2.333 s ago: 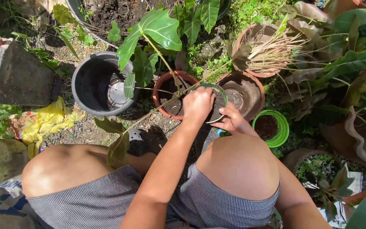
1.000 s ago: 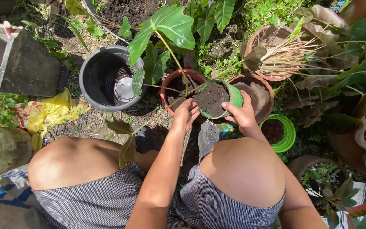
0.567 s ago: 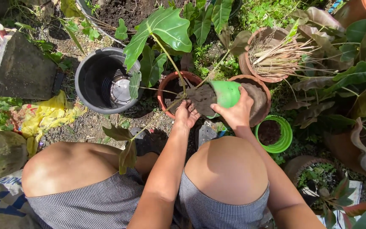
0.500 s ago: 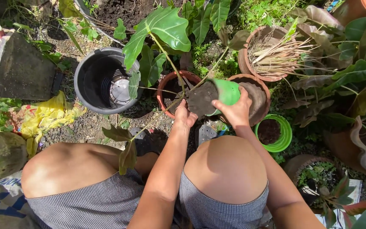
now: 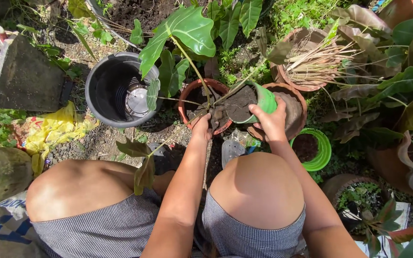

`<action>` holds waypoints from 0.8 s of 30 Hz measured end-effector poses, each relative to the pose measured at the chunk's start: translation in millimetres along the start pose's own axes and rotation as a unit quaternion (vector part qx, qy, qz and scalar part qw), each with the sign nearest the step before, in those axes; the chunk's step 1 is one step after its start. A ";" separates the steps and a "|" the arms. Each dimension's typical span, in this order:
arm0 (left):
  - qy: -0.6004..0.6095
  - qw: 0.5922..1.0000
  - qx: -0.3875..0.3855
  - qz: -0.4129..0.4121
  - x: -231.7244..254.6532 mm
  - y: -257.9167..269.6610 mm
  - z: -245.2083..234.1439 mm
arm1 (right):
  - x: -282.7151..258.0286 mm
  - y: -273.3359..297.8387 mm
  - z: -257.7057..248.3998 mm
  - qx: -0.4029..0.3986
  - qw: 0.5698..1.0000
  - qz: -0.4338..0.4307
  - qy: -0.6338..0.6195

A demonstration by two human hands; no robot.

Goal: The person is repotting a plant into a larger pot with fresh soil in a garden environment.

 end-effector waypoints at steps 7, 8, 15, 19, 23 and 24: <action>-0.444 0.817 0.237 0.282 135.6 95.4 -16.2 | 48.4 -15.3 -0.7 -0.047 0.954 0.139 -0.261; -0.421 0.809 0.232 0.338 145.8 101.5 -13.3 | 50.8 -14.0 -2.5 -0.041 0.950 0.148 -0.271; -0.490 0.712 0.235 0.444 151.2 148.7 2.7 | 59.8 -10.0 -8.0 -0.040 0.948 0.152 -0.275; -0.743 0.560 0.203 0.306 142.6 191.6 37.3 | 63.5 -6.4 -10.5 -0.034 0.945 0.165 -0.282; -0.858 0.432 0.193 0.202 113.3 167.3 49.7 | 72.7 -8.8 -15.7 -0.028 0.941 0.171 -0.290; -0.858 0.432 0.191 0.204 113.9 166.8 53.4 | 76.2 -10.7 -20.6 -0.025 0.941 0.170 -0.290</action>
Point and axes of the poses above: each hand's wrist, its own y-axis away from the middle knuckle, its own z-axis out of the palm, x = y × z, the point moved 9 cm from there along -y, towards the middle knuckle, and after that the axes turned 10 degrees about -y, right-handed, at the moved point
